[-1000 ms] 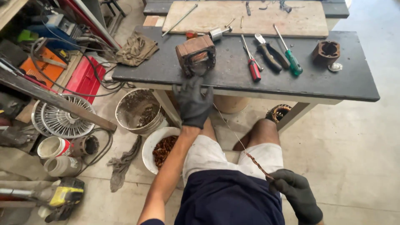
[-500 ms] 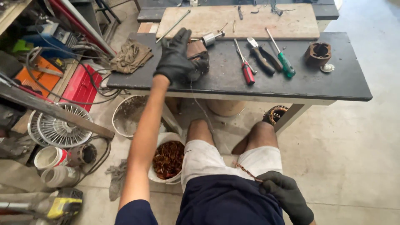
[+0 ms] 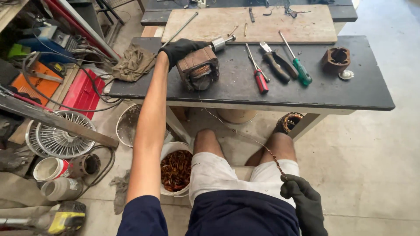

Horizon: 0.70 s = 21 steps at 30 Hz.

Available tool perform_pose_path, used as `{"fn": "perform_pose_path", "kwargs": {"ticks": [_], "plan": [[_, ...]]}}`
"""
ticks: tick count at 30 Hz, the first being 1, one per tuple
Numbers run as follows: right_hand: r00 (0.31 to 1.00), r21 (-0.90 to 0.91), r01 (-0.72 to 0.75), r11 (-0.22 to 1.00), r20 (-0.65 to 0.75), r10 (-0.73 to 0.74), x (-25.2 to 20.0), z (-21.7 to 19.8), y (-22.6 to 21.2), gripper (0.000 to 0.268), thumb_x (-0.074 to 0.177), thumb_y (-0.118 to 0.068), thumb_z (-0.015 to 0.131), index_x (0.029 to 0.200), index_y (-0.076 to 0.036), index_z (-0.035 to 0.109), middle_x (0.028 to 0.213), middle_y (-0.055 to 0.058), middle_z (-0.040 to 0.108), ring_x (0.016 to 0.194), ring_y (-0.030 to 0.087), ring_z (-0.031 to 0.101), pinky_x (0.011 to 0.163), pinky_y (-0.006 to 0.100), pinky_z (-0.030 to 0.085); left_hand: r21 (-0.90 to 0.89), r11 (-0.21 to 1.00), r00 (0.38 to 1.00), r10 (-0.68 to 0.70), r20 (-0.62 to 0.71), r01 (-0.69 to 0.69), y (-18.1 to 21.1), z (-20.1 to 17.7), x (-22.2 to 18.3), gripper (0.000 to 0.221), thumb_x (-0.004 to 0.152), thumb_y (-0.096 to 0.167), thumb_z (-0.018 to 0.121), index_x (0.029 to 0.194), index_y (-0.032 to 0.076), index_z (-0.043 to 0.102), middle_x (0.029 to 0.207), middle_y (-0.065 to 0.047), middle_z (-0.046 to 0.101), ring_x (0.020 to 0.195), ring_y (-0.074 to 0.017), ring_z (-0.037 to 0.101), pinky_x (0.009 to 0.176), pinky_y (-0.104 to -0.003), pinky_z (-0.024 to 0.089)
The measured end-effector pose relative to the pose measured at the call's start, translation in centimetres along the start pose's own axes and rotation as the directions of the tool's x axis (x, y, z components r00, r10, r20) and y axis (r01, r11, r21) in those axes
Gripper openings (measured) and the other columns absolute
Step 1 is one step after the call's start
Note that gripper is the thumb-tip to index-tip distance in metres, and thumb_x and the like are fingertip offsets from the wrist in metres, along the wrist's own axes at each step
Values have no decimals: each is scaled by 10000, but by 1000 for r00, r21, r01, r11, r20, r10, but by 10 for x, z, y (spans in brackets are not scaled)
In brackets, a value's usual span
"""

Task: Unwinding copper wire from a transformer core into a bucket while sitting on the floor.

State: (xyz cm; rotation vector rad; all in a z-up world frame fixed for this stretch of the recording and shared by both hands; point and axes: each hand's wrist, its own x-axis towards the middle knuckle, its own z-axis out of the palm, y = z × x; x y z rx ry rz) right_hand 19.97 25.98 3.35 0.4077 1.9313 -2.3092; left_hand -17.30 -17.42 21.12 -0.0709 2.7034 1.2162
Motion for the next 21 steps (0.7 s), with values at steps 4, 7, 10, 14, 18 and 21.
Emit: {"fn": "perform_pose_path", "kwargs": {"ticks": [4,7,10,14,18,21], "plan": [[1000,50,-12,999,20,11,-2,0,-1,320,1025,-134,582,1179,112,717,743,142,620,707,228,557,690,350,456,-212,976,987,77,138,-46,-22,2,14,566,885,472,592,1320,115,654,1347,5,638,1162,-91,575,990,-221,451],[999,38,-32,999,38,30,6,3,-2,314,1025,-112,570,1179,117,720,747,155,627,713,234,569,692,358,457,-306,952,992,23,127,17,-13,-4,8,386,883,394,628,1095,85,723,1017,15,697,820,-56,598,716,-223,500],[997,-6,-61,998,44,61,0,4,-7,306,1018,-84,564,1170,124,728,745,162,636,713,236,581,693,358,462,-226,974,991,6,133,24,-17,3,10,363,904,390,572,1086,109,713,984,37,684,781,-45,565,674,-226,461],[998,-6,-11,1000,63,12,0,5,-7,303,1013,-82,563,1148,128,736,783,160,647,713,232,575,685,355,471,-350,937,986,50,158,8,-33,4,20,402,882,404,615,1137,103,691,1111,21,701,928,-51,596,840,-220,494],[997,0,-7,1000,81,7,1,2,-3,308,1021,-94,557,1148,120,739,718,154,633,694,225,573,679,344,466,-526,851,973,112,200,10,-23,0,2,189,941,265,604,1017,120,700,920,36,688,764,-33,595,672,-206,475],[994,19,-80,997,77,79,3,2,-3,321,1008,-115,584,1146,125,748,708,184,634,688,249,568,657,362,452,-593,798,972,47,232,103,-34,3,18,139,901,239,653,911,121,727,838,24,698,710,-49,584,636,-226,480]]}}
